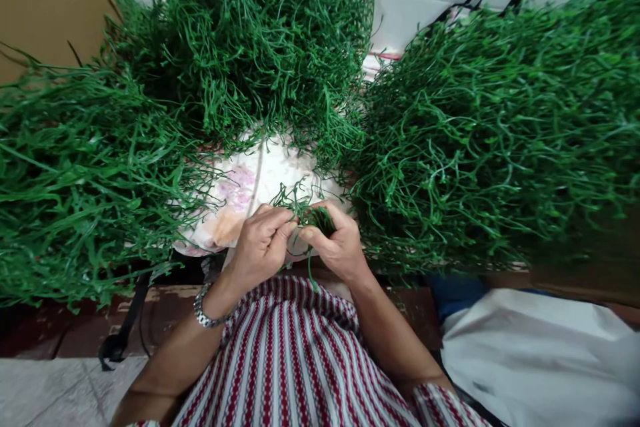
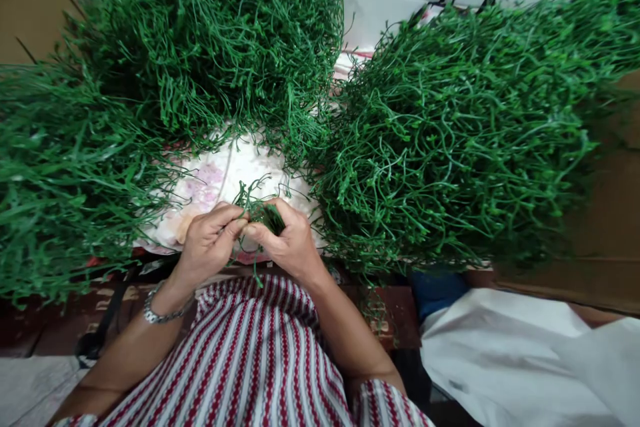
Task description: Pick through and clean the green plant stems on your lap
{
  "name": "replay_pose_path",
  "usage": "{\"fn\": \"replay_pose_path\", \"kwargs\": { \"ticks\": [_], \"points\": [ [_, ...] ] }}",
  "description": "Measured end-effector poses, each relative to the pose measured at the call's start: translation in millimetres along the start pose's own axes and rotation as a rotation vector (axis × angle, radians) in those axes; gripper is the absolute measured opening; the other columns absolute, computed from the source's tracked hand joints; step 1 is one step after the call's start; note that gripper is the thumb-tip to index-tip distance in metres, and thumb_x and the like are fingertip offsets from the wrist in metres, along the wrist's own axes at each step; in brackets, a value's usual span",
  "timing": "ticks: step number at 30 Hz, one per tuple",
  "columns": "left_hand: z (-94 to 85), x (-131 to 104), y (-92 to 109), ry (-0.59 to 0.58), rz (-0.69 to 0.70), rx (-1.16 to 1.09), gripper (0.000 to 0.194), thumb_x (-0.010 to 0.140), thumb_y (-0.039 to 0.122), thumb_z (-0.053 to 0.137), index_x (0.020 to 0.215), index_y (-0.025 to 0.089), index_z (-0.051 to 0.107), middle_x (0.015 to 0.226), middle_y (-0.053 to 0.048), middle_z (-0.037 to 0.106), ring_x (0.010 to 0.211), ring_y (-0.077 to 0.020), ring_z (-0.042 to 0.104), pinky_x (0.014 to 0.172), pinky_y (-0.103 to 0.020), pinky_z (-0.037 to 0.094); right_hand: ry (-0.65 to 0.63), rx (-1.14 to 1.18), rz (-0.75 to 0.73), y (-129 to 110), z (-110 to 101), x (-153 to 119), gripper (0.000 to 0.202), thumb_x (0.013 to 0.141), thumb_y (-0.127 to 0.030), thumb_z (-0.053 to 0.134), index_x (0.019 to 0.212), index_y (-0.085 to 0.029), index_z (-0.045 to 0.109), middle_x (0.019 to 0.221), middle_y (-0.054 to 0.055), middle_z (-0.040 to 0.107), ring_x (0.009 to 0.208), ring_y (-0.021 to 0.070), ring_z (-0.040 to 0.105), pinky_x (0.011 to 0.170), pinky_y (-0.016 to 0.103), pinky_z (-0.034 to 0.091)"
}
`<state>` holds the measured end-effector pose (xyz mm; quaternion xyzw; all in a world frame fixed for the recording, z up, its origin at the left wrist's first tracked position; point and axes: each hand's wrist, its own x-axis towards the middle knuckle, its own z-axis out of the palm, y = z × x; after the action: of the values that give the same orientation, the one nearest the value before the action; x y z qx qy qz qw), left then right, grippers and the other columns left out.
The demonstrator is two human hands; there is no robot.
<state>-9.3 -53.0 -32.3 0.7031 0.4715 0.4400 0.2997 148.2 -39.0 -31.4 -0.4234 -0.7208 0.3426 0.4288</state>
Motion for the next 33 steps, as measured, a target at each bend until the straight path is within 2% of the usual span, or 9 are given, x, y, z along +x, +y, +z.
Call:
{"fn": "replay_pose_path", "kwargs": {
  "ticks": [2, 6, 10, 14, 16, 19, 23, 27, 33],
  "points": [
    [-0.5, -2.2, -0.9, -0.016, 0.002, -0.005, 0.018, 0.084, 0.02, 0.049, 0.072, 0.017, 0.062, 0.062, -0.001, 0.056, 0.06, -0.0122, 0.05, 0.058, -0.023, 0.038, -0.039, 0.001, 0.004, 1.0, -1.2, -1.6, 0.012, 0.081, -0.027, 0.059, 0.082, -0.016, 0.054, 0.066, -0.003, 0.051, 0.059, 0.0076, 0.046, 0.055, 0.018, 0.037],
    [-9.8, -8.5, -3.8, -0.007, -0.01, -0.153, 0.013, 0.083, 0.019, 0.053, 0.082, 0.018, 0.066, 0.068, -0.001, 0.063, 0.057, -0.0104, 0.053, 0.054, -0.021, 0.04, -0.057, -0.008, -0.052, -0.6, -10.0, -6.7, 0.015, 0.084, -0.024, 0.054, 0.072, -0.016, 0.051, 0.059, -0.005, 0.044, 0.053, 0.0059, 0.041, 0.052, 0.017, 0.033],
    [-19.4, -14.6, -7.2, -0.026, -0.037, -0.23, 0.011, 0.08, 0.019, 0.057, 0.077, 0.017, 0.068, 0.063, -0.001, 0.061, 0.055, -0.0105, 0.053, 0.051, -0.02, 0.039, -0.062, -0.025, -0.101, -4.6, -18.2, -11.6, 0.012, 0.085, -0.022, 0.053, 0.075, -0.016, 0.052, 0.058, -0.005, 0.045, 0.051, 0.0055, 0.042, 0.051, 0.018, 0.033],
    [-22.4, -19.6, -12.8, 0.021, -0.038, -0.246, 0.01, 0.079, 0.017, 0.058, 0.075, 0.017, 0.067, 0.061, 0.0, 0.06, 0.056, -0.0106, 0.053, 0.053, -0.021, 0.039, -0.086, -0.081, -0.171, -7.7, -20.7, -15.2, 0.011, 0.085, -0.019, 0.052, 0.076, -0.015, 0.053, 0.059, -0.004, 0.048, 0.052, 0.0057, 0.045, 0.052, 0.018, 0.033],
    [-23.1, -22.5, -15.2, 0.031, -0.004, -0.243, 0.009, 0.078, 0.014, 0.058, 0.076, 0.017, 0.067, 0.061, 0.0, 0.059, 0.058, -0.0109, 0.052, 0.055, -0.022, 0.039, -0.114, -0.104, -0.194, -9.4, -21.6, -17.8, 0.012, 0.086, -0.019, 0.05, 0.076, -0.014, 0.053, 0.06, -0.003, 0.049, 0.053, 0.0061, 0.046, 0.052, 0.018, 0.033],
    [-26.2, -26.5, -14.0, -0.033, 0.073, -0.255, 0.012, 0.078, 0.009, 0.057, 0.079, 0.017, 0.065, 0.06, -0.001, 0.057, 0.058, -0.0112, 0.051, 0.055, -0.024, 0.039, -0.163, -0.168, -0.203, -14.1, -25.8, -23.7, 0.014, 0.087, -0.019, 0.048, 0.076, -0.014, 0.054, 0.062, -0.001, 0.051, 0.056, 0.0073, 0.047, 0.053, 0.019, 0.034],
    [-35.4, -27.5, -0.3, -0.166, 0.244, -0.126, 0.011, 0.079, 0.006, 0.055, 0.081, 0.014, 0.061, 0.062, -0.002, 0.059, 0.058, -0.0117, 0.051, 0.057, -0.027, 0.04, -0.285, -0.247, -0.205, -24.9, -37.7, -32.5, 0.015, 0.088, -0.019, 0.045, 0.076, -0.014, 0.053, 0.06, 0.0, 0.052, 0.055, 0.0088, 0.046, 0.053, 0.021, 0.033],
    [-43.6, -24.1, 13.4, -0.251, 0.374, 0.021, 0.011, 0.083, 0.009, 0.05, 0.078, 0.016, 0.058, 0.062, -0.001, 0.062, 0.057, -0.0113, 0.054, 0.061, -0.028, 0.045, -0.372, -0.299, -0.269, -34.9, -50.6, -38.5, 0.014, 0.089, -0.019, 0.043, 0.08, -0.014, 0.053, 0.066, 0.002, 0.057, 0.061, 0.0108, 0.05, 0.058, 0.023, 0.037],
    [-44.7, -24.5, 12.7, -0.302, 0.435, 0.06, 0.011, 0.081, 0.008, 0.051, 0.083, 0.017, 0.057, 0.064, -0.001, 0.064, 0.063, -0.0129, 0.061, 0.068, -0.029, 0.049, -0.444, -0.313, -0.251, -38.4, -62.7, -44.1, 0.015, 0.089, -0.017, 0.041, 0.084, -0.011, 0.055, 0.066, 0.004, 0.058, 0.061, 0.0114, 0.052, 0.057, 0.024, 0.037]
  ]
}}
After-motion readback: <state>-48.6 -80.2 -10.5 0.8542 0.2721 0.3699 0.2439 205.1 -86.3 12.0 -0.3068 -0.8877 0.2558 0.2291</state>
